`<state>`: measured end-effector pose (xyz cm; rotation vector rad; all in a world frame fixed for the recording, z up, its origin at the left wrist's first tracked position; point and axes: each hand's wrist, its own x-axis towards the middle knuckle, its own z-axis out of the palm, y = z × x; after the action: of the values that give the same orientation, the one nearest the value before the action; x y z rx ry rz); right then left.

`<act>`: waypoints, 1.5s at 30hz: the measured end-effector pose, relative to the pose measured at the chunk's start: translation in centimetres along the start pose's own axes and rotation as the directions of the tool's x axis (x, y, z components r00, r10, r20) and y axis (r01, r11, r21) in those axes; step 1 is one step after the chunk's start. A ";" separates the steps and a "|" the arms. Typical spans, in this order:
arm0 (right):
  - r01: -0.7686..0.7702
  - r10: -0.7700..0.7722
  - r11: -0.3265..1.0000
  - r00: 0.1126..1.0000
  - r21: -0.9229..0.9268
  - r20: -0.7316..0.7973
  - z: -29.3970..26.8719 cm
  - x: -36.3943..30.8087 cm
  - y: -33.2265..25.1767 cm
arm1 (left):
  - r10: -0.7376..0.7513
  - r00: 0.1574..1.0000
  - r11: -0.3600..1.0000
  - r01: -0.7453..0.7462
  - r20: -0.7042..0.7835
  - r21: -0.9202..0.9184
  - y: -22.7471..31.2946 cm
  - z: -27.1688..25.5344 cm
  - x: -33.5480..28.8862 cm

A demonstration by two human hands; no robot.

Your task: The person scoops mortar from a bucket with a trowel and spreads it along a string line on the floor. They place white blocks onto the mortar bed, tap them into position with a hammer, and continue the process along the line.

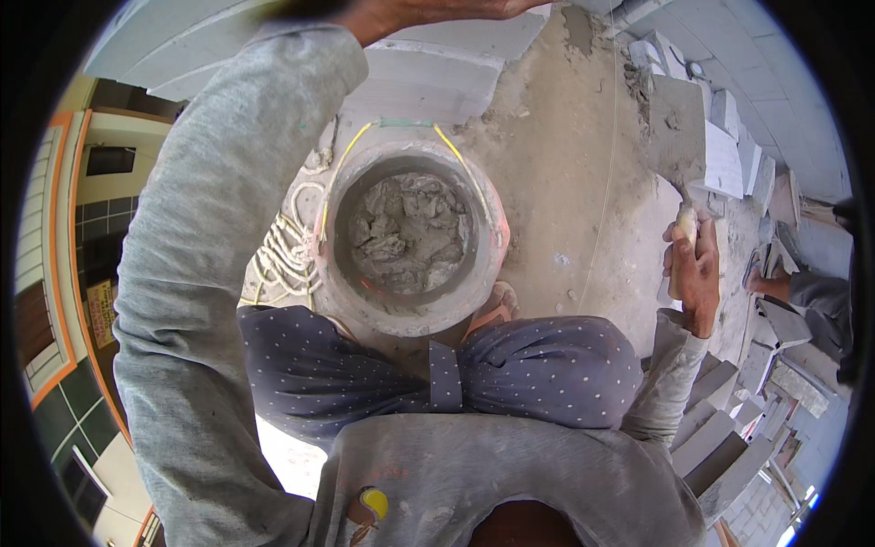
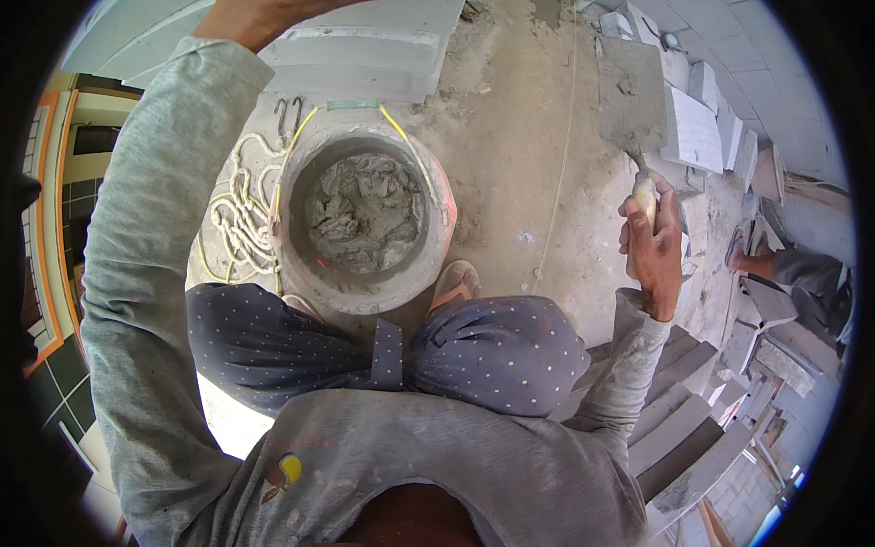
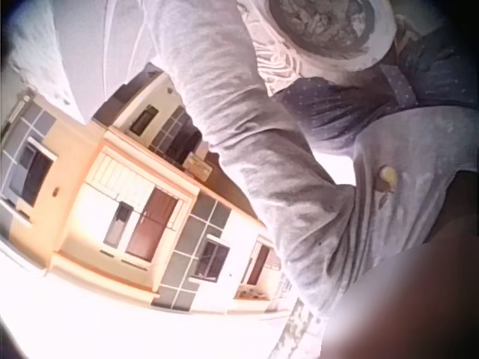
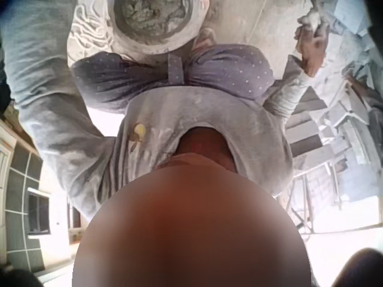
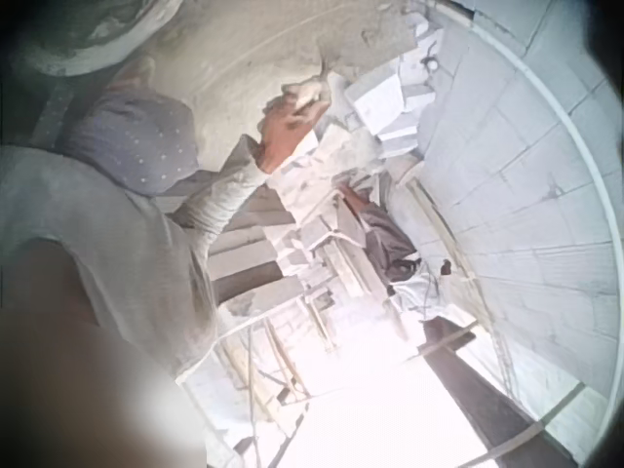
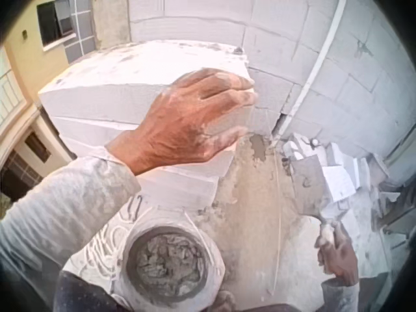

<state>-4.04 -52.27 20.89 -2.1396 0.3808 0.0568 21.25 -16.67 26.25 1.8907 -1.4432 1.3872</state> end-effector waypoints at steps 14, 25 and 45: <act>0.814 -0.264 0.043 0.568 -0.579 0.779 24.2 -4.5 -9.9 | -0.567 -0.087 0.355 0.872 0.819 0.338 11.8 -11.5 -26.3; 0.708 -0.200 0.127 0.704 -0.695 0.681 19.9 -7.8 -11.8 | -0.655 -0.020 0.335 0.889 0.755 0.314 12.9 -11.8 -26.8; 0.675 -0.015 0.663 0.444 -0.323 0.896 19.4 -6.2 -5.2 | -0.633 -0.130 0.260 0.892 0.763 0.368 12.6 -11.5 -27.6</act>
<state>-6.37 -32.13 15.24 -2.4860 -0.8771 1.1114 5.27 1.03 4.32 2.5318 -0.2456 -0.4840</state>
